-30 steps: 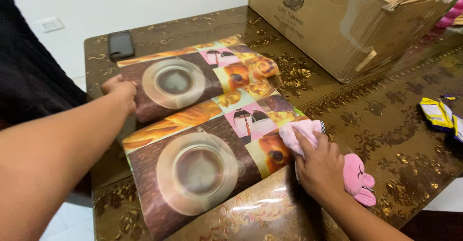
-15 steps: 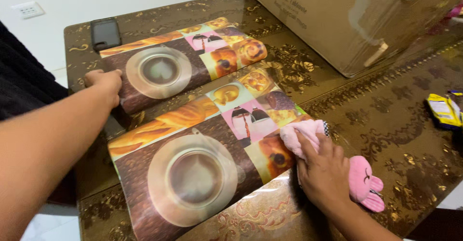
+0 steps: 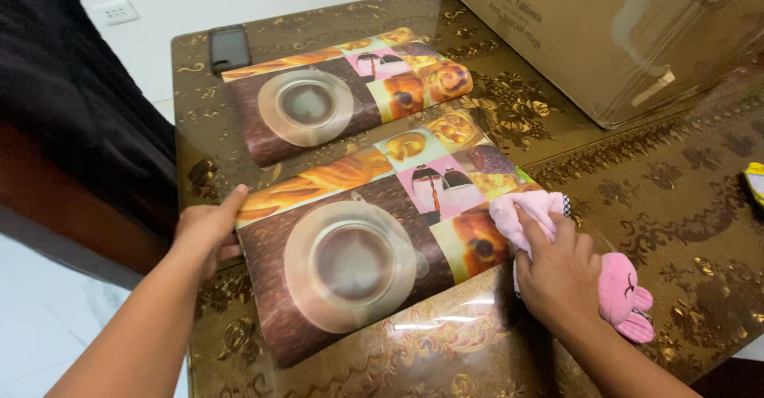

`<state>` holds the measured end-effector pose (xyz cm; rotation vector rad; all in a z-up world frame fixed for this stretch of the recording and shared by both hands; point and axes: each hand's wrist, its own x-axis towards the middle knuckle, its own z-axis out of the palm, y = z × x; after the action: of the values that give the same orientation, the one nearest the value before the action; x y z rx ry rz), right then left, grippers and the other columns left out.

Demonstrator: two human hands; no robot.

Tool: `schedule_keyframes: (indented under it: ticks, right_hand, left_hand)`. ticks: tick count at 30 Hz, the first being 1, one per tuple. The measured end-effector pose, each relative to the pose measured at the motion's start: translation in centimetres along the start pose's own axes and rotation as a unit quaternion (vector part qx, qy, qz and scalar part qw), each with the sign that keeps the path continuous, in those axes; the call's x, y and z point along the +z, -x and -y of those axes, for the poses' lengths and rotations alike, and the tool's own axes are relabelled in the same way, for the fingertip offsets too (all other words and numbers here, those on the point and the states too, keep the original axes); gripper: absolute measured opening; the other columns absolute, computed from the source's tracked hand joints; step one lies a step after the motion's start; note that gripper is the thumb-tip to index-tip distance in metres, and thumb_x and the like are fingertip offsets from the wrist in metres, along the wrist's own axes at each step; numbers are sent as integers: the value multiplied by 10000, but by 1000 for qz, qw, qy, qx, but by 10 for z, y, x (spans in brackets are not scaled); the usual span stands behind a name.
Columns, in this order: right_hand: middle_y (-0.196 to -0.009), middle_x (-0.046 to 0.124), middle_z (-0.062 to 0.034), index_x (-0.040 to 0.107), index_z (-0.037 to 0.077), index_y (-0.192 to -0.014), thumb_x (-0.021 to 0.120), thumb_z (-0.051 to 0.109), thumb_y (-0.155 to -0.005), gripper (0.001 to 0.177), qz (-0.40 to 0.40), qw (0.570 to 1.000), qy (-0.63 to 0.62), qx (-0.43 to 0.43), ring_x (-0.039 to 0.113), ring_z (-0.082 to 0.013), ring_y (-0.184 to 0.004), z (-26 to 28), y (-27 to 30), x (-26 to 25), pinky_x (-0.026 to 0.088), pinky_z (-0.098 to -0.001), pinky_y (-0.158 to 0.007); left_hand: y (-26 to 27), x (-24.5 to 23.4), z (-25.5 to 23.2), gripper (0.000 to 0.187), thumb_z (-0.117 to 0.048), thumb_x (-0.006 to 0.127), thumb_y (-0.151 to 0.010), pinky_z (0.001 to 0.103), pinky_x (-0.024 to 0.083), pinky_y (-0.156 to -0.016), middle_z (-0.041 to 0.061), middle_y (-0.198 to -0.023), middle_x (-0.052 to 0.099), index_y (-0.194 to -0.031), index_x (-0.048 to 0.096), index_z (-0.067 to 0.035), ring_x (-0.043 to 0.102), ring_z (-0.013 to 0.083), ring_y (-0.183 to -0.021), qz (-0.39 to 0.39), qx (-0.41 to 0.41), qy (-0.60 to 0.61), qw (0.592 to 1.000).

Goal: The person wipes two printed placemats on a dining table using a pink cloth. They clean each placemat individually, flip them over to wipe the other side, and then stack them together. Finally, the person picks up the stacked placemats and moves them to another table.

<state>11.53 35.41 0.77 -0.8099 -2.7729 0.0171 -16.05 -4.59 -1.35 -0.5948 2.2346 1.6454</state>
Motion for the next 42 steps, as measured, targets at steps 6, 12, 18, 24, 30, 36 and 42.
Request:
schedule_keyframes:
  ticks: [6,12,18,24,30,36,42]
  right_hand:
    - [-1485,434,-158,502,381,-1484,659,322,-849,657,20,1000,-8,11,455,-392,-1252,-7,1,-3,404,-541,-989]
    - [-1476,448,-148,503,380,-1477,648,340,-861,634,12,1000,-3,17,457,-385,-1263,-7,-5,-17,395,-566,-994]
    - [-1369,503,-135,535,355,-1429,658,368,-855,587,-2,992,22,-127,477,-403,-1223,53,-2,-24,413,-581,-966]
    - [-1254,531,-104,523,358,-1462,673,292,-846,638,88,976,-50,-195,513,-347,-1133,105,20,-30,453,-528,-910]
    - [-1223,523,-96,522,365,-1498,683,291,-831,691,84,969,-70,-222,515,-343,-1095,106,24,-35,464,-527,-876]
    - [-1247,524,-86,509,378,-1477,652,294,-853,645,89,971,-57,-213,520,-329,-1134,105,23,-31,474,-521,-903]
    - [-1501,434,-86,480,430,-1491,616,434,-861,644,60,981,-3,-183,451,-367,-1280,88,2,-1,400,-579,-1019]
  left_hand:
    - [-5,23,3,380,-316,730,-929,349,478,-541,96,-950,743,-1203,721,-54,652,203,-703,48,33,69,996]
    - [12,37,29,501,-222,780,-859,363,487,-485,95,-902,705,-1313,619,-84,616,170,-625,7,103,24,994]
    - [23,46,43,638,-328,881,-784,431,568,-789,189,-1048,722,-1319,669,-50,707,324,-903,-107,228,-174,952]
    - [58,51,32,646,-454,830,-796,468,529,-978,211,-1231,655,-1262,666,-38,646,388,-1151,-183,256,-310,897]
    - [118,54,8,841,-474,830,-760,495,474,-1031,117,-1442,468,-1454,498,-136,477,364,-1324,-182,178,-361,897]
    - [161,60,25,794,-458,719,-855,634,255,-1147,123,-1605,306,-1523,385,-191,293,343,-1464,-93,310,-472,820]
    - [193,55,68,871,-571,554,-932,556,81,-1212,161,-1663,135,-1571,228,-78,95,299,-1547,9,343,-466,816]
